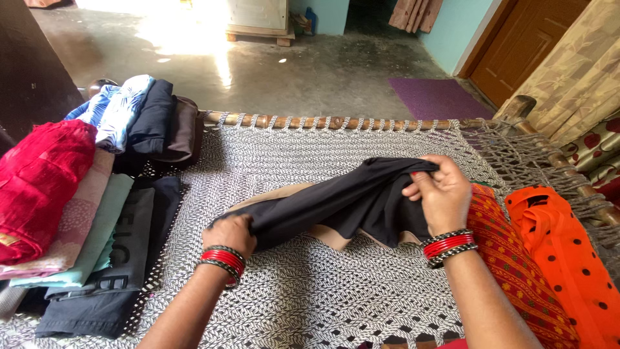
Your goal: The person folds several garments on a woven cot. They fold a black t-shirt, a red top, and a pink patterned cloth, placing each folded item into a growing stack on the cot.
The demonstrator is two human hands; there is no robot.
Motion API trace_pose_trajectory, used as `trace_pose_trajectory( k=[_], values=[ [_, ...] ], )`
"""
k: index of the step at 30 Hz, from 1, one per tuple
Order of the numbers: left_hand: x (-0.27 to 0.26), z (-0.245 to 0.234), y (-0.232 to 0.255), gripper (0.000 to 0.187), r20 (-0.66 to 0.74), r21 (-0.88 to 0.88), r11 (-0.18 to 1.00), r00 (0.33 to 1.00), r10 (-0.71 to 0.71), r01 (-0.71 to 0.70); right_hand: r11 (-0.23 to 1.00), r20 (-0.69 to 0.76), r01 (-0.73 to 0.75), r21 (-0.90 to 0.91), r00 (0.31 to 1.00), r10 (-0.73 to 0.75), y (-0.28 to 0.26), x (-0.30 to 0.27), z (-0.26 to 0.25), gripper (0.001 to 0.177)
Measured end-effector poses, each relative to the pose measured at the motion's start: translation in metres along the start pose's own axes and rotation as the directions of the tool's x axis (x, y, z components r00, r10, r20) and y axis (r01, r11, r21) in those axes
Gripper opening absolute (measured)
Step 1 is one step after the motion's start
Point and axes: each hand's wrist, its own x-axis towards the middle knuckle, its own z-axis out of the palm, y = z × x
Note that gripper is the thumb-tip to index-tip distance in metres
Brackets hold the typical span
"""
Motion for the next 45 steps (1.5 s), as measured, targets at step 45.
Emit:
trace_pose_trajectory(
  k=[45],
  values=[
    [0.025, 0.038, -0.08, 0.039, -0.131, -0.201, 0.972, 0.987, 0.093, -0.119, 0.65, 0.492, -0.199, -0.733, 0.506, 0.709, 0.044, 0.005, -0.03, 0.026]
  ],
)
